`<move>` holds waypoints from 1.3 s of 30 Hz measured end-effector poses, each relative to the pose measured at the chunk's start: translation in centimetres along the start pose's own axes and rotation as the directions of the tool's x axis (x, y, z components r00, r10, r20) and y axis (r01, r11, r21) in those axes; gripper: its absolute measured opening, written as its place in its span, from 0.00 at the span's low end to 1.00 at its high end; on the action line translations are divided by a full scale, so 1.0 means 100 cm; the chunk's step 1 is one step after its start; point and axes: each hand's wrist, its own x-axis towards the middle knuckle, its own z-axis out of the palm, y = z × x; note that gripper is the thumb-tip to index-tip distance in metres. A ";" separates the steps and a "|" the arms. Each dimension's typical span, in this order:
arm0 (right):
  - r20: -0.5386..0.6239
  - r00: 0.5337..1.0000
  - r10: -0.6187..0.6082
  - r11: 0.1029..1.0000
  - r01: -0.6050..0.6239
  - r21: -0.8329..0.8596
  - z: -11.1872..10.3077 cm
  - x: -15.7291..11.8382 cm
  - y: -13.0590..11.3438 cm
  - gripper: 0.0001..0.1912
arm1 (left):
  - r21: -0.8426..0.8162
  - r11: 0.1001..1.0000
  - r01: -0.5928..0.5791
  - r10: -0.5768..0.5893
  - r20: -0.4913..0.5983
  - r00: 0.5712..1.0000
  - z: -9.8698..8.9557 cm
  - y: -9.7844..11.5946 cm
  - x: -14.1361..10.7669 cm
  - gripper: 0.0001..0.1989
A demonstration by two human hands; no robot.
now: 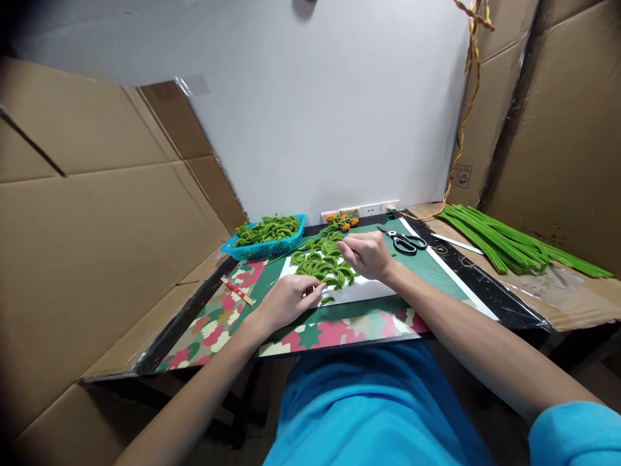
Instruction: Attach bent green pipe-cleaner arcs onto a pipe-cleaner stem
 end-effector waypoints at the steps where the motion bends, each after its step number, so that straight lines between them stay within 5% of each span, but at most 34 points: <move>1: 0.000 1.000 -0.017 1.000 0.017 0.000 0.001 0.001 0.000 0.28 | 0.021 1.000 0.004 -0.005 0.016 1.000 0.001 0.000 -0.001 0.20; 13: -0.008 0.998 -0.067 0.997 0.067 -0.046 0.007 0.002 0.000 0.26 | -0.068 0.996 0.060 -0.058 0.024 0.998 -0.011 0.008 -0.011 0.16; 20: 0.018 0.999 -0.040 0.997 0.041 -0.062 0.007 0.002 -0.001 0.27 | -0.067 0.997 -0.041 0.049 0.113 0.992 -0.006 0.012 -0.006 0.18; 27: 0.099 0.995 0.020 0.998 -0.013 -0.068 0.011 0.000 0.001 0.28 | -0.108 0.989 -0.104 0.127 0.233 0.964 -0.009 0.008 0.001 0.08; 39: 0.112 0.993 0.032 0.996 -0.021 -0.091 0.015 -0.002 0.005 0.28 | 0.251 0.966 -0.067 0.006 0.235 0.972 -0.002 0.019 0.012 0.11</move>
